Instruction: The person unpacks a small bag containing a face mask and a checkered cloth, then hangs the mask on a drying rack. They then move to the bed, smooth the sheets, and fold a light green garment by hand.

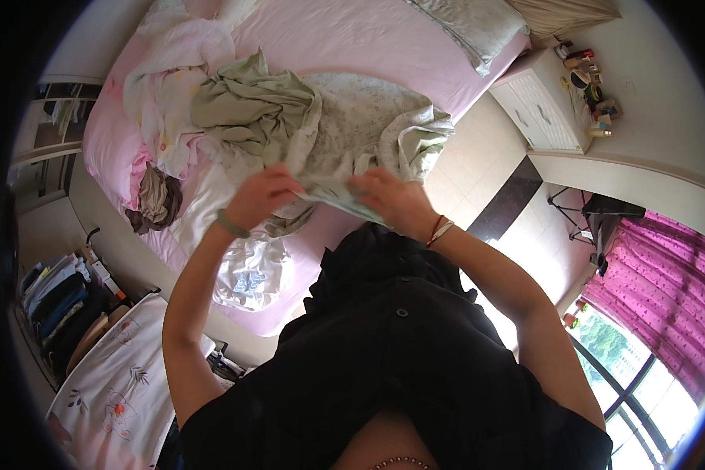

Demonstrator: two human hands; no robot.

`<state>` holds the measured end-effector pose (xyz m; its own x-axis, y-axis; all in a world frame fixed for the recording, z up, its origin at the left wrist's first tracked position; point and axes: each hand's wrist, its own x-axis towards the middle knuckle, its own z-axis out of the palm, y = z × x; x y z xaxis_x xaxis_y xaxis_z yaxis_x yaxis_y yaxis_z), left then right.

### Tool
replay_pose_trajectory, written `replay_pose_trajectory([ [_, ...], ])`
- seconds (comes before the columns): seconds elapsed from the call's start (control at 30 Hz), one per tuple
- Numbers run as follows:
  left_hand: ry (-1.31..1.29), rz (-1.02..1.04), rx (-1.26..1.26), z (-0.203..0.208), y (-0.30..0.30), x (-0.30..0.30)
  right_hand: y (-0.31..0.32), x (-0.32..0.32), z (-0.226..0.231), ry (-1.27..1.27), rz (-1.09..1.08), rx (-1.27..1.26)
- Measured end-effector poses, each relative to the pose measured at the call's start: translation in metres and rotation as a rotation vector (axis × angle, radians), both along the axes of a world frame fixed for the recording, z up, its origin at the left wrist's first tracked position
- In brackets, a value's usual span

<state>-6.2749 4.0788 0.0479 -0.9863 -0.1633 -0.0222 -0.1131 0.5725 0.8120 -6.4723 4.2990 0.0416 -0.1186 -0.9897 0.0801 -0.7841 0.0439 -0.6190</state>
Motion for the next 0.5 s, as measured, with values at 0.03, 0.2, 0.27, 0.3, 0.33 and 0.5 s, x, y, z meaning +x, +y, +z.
replay_pose_trajectory([
  [0.03, -0.029, 0.123, 0.0, 0.015, -0.014, 0.005, 0.002, -0.009, -0.004, -0.022, -0.082, -0.047],
  [0.2, 0.117, 0.577, -0.212, 0.07, -0.101, 0.094, 0.045, -0.063, -0.012, -0.007, -0.024, 0.117],
  [0.27, 0.001, 0.826, -0.292, 0.096, -0.133, 0.137, 0.065, -0.086, 0.009, 0.12, -0.099, 0.593],
  [0.3, -0.007, 0.959, -0.279, 0.108, -0.147, 0.163, 0.081, -0.102, 0.008, 0.168, -0.096, 0.701],
  [0.33, -0.017, 1.098, -0.268, 0.118, -0.156, 0.189, 0.074, -0.104, 0.032, 0.185, -0.125, 0.814],
  [0.5, 0.183, 1.036, -0.663, 0.145, -0.151, 0.254, 0.093, -0.197, 0.021, 0.561, -0.203, 0.596],
])
